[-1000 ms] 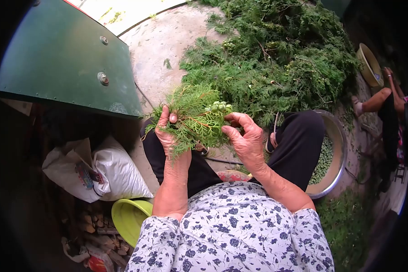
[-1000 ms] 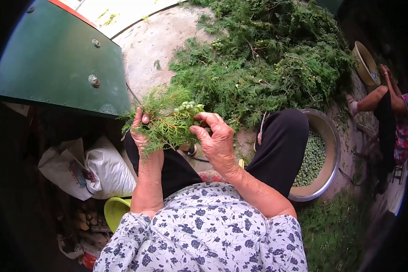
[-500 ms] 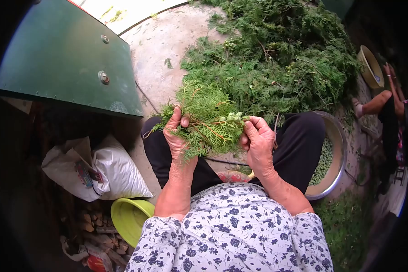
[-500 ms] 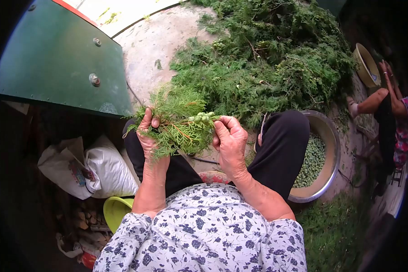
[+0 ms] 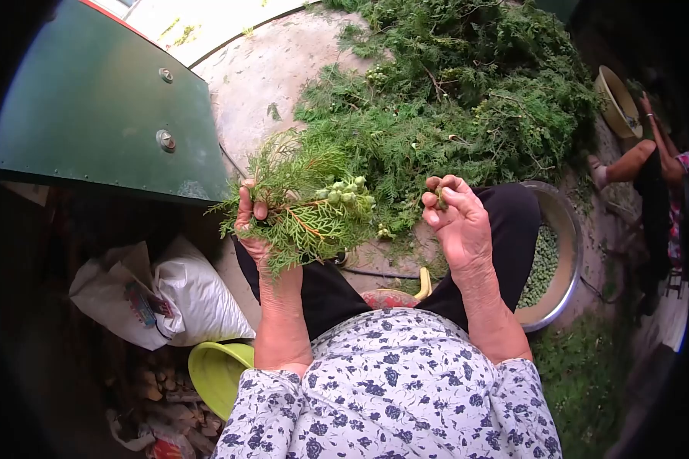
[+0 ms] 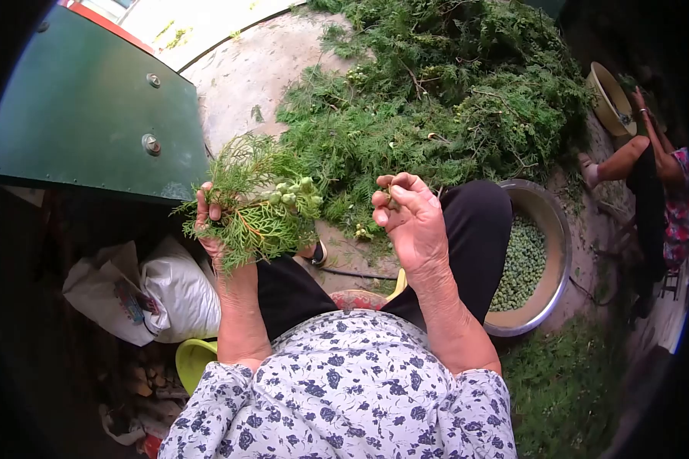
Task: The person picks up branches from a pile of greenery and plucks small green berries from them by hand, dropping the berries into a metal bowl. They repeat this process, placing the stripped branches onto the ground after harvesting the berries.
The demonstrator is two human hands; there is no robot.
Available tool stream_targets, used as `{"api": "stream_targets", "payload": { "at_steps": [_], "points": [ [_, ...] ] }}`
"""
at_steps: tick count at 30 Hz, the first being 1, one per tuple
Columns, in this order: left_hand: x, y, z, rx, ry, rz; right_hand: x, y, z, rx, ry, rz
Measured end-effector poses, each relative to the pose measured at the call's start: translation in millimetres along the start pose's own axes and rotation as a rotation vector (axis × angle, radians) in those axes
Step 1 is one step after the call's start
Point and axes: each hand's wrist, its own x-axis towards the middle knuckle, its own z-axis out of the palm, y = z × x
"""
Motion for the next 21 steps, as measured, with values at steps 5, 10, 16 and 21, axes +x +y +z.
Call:
{"api": "stream_targets", "payload": {
  "at_steps": [5, 10, 16, 21],
  "points": [
    [6, 0, -7, -0.174, -0.162, -0.129, 12, 24, -10, -0.032, -0.209, 0.193],
    [1, -4, 0, -0.282, -0.199, -0.211, 5, 33, 4, -0.121, -0.284, 0.171],
    [-2, -7, -1, -0.223, -0.165, -0.207, -5, 27, 15, -0.549, -0.360, -0.008],
    [3, -7, -18, -0.070, -0.194, -0.151, -3, 39, 8, -0.537, -0.340, -0.279]
  ]
}}
